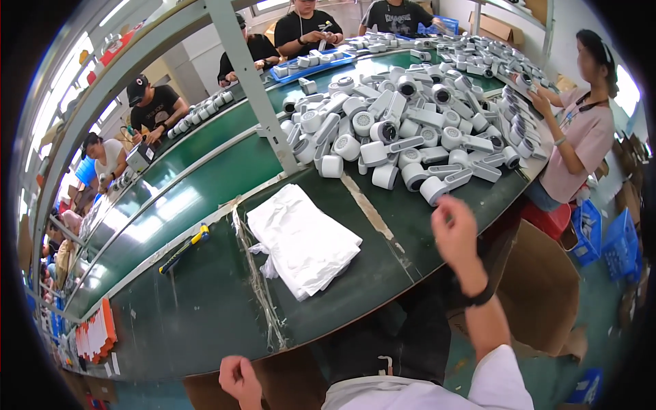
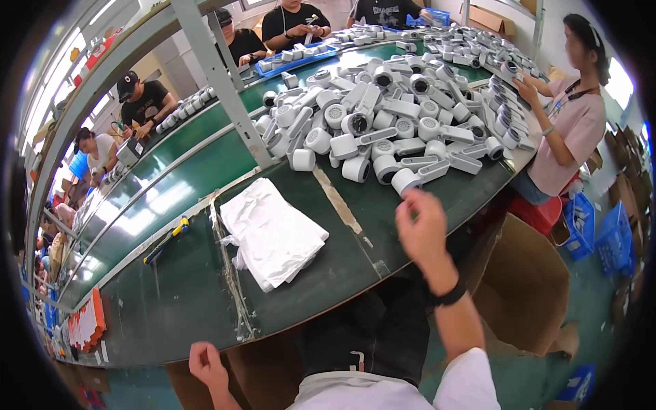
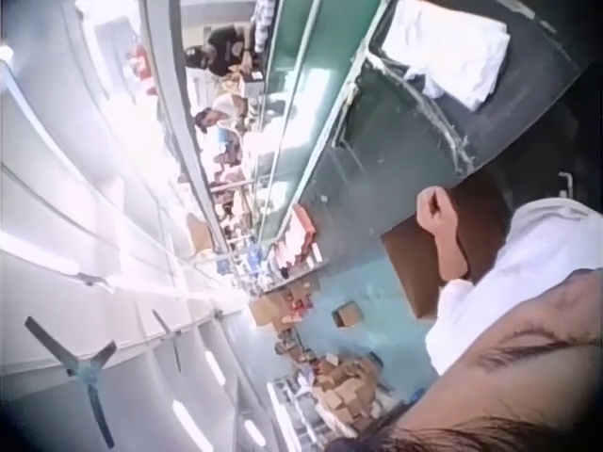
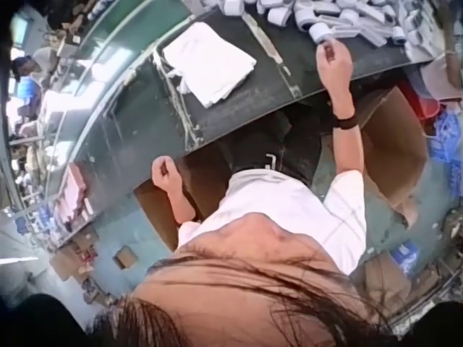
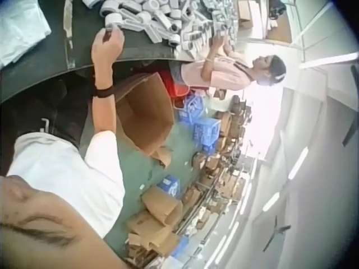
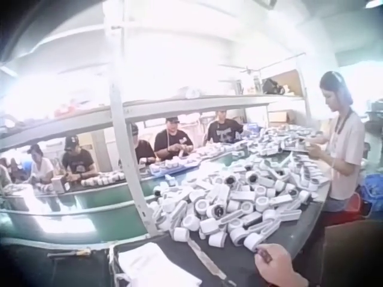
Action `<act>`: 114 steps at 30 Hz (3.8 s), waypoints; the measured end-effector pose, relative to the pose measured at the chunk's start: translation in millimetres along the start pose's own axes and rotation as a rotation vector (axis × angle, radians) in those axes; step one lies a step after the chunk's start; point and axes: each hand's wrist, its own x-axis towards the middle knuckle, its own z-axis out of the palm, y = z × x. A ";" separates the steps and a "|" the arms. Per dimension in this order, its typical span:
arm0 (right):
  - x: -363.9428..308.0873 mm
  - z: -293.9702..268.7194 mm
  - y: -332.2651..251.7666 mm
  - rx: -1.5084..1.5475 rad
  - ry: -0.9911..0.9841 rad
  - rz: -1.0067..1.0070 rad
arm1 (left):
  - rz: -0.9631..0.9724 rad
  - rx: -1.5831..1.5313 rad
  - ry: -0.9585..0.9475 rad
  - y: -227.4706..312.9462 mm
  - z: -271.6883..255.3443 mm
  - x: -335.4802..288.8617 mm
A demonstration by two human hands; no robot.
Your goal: The person picks up a handheld fan, slides it into a plastic bag by hand, and places the bagged fan on the table. After repeating this for several fans, the person gathers the bagged fans and drops them into a cardboard box.
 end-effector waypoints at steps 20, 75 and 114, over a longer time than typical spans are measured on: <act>39.6 -51.7 65.6 -0.374 -0.333 -0.106 | 0.566 0.430 -0.561 84.0 191.6 115.2; -40.3 -4.0 -99.6 0.430 -1.138 0.329 | 0.101 -0.269 -0.509 86.5 170.3 124.2; -57.0 30.2 -113.7 0.267 -0.846 0.116 | 0.465 -0.081 -0.395 121.5 155.7 113.7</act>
